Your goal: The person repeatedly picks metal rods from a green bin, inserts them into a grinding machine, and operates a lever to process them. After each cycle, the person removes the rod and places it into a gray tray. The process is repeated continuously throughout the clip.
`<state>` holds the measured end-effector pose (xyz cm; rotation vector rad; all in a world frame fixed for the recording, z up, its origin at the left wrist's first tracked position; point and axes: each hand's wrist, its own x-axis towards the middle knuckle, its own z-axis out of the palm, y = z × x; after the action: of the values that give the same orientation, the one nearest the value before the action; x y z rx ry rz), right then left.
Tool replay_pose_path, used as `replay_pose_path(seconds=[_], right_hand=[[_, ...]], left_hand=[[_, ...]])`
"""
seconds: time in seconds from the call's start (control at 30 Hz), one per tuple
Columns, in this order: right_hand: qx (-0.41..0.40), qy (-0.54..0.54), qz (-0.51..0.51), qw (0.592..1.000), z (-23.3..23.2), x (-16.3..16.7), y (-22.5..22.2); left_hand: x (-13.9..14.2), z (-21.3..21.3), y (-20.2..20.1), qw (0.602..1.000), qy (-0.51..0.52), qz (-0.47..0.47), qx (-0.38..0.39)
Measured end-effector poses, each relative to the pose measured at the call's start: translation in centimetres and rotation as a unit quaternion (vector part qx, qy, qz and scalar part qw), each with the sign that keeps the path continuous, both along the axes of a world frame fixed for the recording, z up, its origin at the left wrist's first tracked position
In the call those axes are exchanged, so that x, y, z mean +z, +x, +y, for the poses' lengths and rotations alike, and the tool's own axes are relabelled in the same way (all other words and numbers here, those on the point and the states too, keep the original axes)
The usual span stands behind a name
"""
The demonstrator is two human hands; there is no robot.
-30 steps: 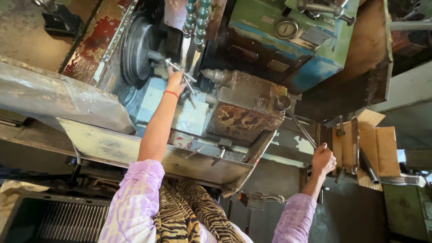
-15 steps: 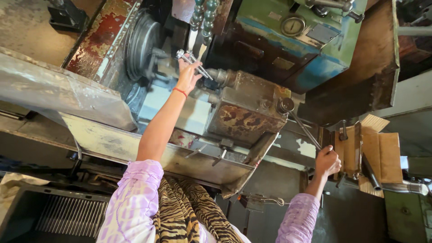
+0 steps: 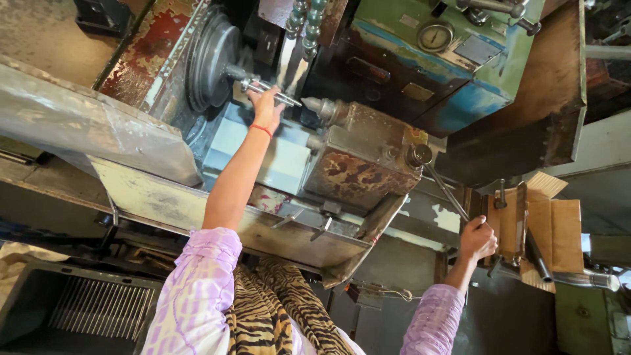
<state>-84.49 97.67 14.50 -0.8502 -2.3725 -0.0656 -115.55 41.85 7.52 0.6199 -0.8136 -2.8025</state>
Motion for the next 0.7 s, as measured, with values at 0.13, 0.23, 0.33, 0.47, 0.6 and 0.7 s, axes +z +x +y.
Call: replay_pose_path(seconds=[0.13, 0.23, 0.33, 0.47, 0.6, 0.7], right_hand=[[0.025, -0.066, -0.053, 0.996, -0.2, 0.1, 1.0], [0.041, -0.089, -0.097, 0.99, -0.4, 0.0, 2.1], [0.053, -0.098, -0.101, 0.989, -0.4, 0.0, 2.8], [0.087, -0.133, -0.043, 0.986, -0.3, 0.1, 3.8], [0.067, -0.137, -0.06, 0.986, -0.8, -0.3, 5.2], [0.167, -0.107, 0.024, 0.98, -1.5, -0.7, 6.2]], left_hand=[[0.0, -0.7, 0.2, 0.999, 0.016, 0.027, 0.012], [0.0, -0.6, 0.2, 0.995, 0.064, 0.076, 0.023], [-0.2, -0.5, 0.0, 0.996, 0.056, 0.07, 0.019], [-0.3, -0.5, 0.2, 0.996, 0.064, 0.059, 0.027], [-0.2, -0.8, 0.8, 0.996, 0.068, 0.05, 0.021], [0.5, -0.8, 0.8, 0.993, 0.075, 0.086, 0.023]])
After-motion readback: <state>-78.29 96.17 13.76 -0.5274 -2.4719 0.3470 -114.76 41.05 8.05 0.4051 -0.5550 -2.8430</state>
